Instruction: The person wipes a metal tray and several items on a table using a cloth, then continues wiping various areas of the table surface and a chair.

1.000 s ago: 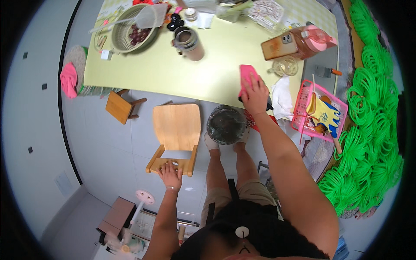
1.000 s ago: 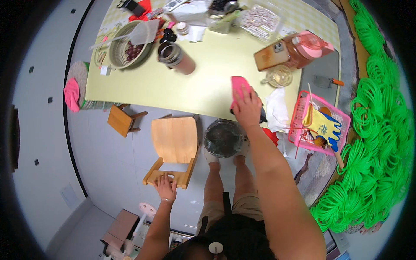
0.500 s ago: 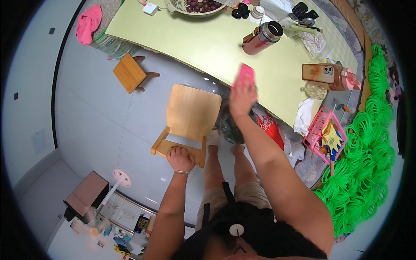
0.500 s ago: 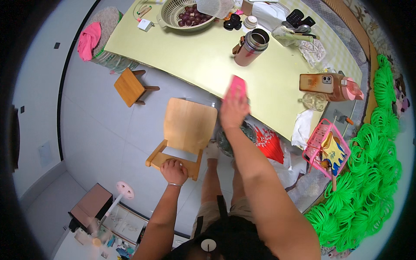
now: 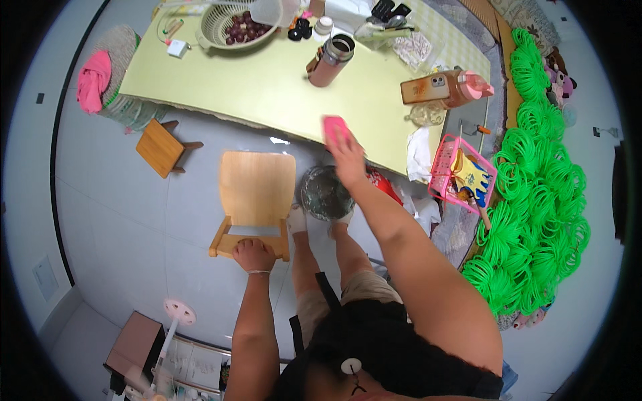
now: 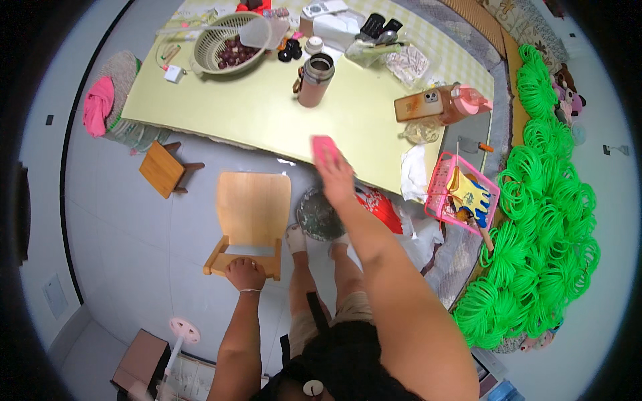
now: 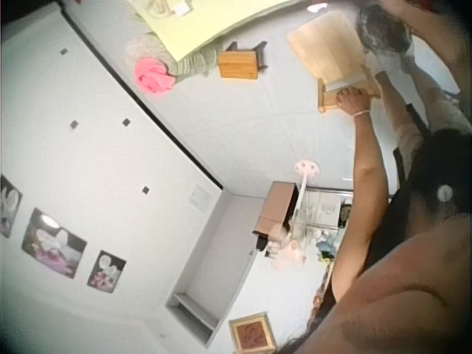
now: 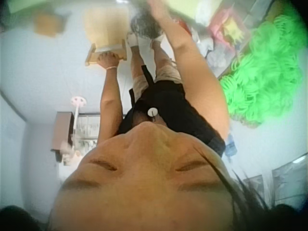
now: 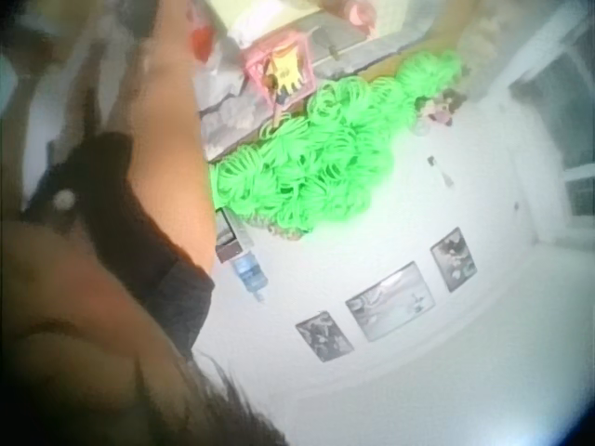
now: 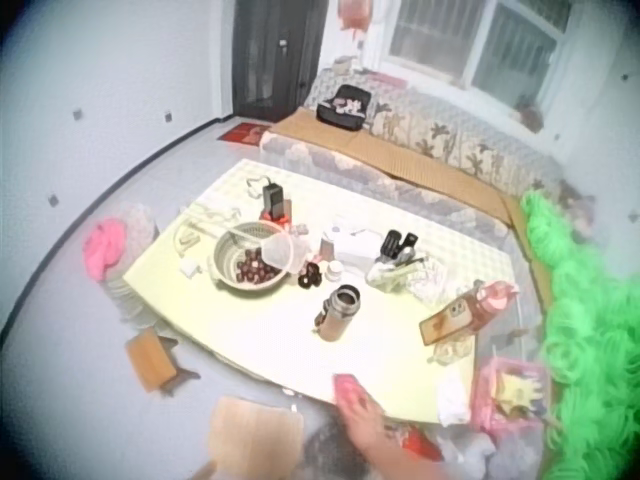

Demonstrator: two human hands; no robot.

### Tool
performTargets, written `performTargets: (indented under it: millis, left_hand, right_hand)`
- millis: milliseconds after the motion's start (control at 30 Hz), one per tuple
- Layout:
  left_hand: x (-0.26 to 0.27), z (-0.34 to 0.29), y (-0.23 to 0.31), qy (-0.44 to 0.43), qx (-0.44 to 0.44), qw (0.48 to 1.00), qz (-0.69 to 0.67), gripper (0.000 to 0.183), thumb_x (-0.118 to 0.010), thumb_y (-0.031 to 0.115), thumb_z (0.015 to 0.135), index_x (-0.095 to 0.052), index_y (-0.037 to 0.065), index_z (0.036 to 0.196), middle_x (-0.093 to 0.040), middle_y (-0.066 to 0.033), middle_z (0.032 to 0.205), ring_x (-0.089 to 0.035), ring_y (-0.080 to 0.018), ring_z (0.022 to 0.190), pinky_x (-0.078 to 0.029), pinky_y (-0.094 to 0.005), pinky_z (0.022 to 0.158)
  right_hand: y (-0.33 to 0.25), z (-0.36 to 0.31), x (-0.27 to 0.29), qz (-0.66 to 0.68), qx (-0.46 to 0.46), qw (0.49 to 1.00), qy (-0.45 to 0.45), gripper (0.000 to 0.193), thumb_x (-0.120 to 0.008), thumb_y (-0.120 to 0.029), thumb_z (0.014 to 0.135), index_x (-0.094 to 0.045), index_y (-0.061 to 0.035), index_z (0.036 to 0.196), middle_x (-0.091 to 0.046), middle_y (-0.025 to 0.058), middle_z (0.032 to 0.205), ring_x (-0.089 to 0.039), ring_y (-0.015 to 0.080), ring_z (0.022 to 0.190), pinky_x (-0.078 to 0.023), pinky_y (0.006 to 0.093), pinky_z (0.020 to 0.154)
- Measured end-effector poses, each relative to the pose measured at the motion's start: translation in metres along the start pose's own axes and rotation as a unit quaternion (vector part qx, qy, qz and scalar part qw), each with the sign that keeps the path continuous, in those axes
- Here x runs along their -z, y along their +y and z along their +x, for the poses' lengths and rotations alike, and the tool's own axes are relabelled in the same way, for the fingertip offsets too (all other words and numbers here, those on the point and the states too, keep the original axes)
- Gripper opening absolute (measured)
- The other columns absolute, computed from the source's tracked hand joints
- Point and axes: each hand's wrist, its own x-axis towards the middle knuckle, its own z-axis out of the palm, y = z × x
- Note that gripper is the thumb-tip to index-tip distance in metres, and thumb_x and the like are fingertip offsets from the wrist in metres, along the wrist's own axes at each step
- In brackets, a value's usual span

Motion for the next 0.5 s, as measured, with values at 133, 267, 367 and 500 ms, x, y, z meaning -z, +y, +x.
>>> performTargets:
  millis: [133,267,367,500]
  left_hand:
    - [0.006,0.0,0.001,-0.08,0.018,0.997,0.014,0.022,-0.063,0.028,0.071,-0.067,0.007,0.076,-0.068,-0.0125,0.088,-0.06,-0.0293,0.094,-0.037,-0.0468,0.092]
    - [0.028,0.012,0.033,-0.179,0.013,0.983,-0.034,0.041,-0.068,0.034,0.07,-0.066,0.006,0.1,-0.066,-0.0141,0.108,-0.056,-0.0297,0.109,-0.033,-0.0463,0.1]
    - [0.039,-0.003,0.003,-0.067,-0.003,0.994,-0.088,0.064,-0.073,0.036,0.068,-0.058,0.006,0.123,-0.055,-0.017,0.13,-0.049,-0.0319,0.124,-0.026,-0.0482,0.109]
    - [0.07,-0.044,-0.055,-0.116,0.146,0.98,-0.071,0.082,-0.075,0.038,0.069,-0.048,0.003,0.138,-0.044,-0.0205,0.145,-0.042,-0.0362,0.133,-0.029,-0.0454,0.113]
  right_hand:
    - [0.074,-0.073,0.021,-0.028,-0.085,0.995,-0.049,0.074,-0.062,-0.005,0.078,-0.04,-0.0234,0.146,-0.034,0.0088,0.153,-0.041,0.0396,0.129,-0.043,0.0501,0.099]
    - [0.143,-0.148,0.058,-0.023,-0.169,0.961,-0.217,0.063,-0.054,-0.01,0.085,-0.04,-0.0268,0.143,-0.037,0.0076,0.151,-0.042,0.0423,0.128,-0.041,0.0564,0.099]
    - [0.149,-0.183,0.094,0.007,-0.144,0.946,-0.29,0.064,-0.065,-0.026,0.081,-0.044,-0.0253,0.141,-0.043,0.0065,0.146,-0.053,0.046,0.116,-0.048,0.051,0.095]
    - [0.132,-0.269,0.139,0.089,-0.185,0.895,-0.396,0.054,-0.06,-0.026,0.085,-0.05,-0.0241,0.138,-0.063,0.0161,0.123,-0.061,0.0394,0.108,-0.049,0.0442,0.093]
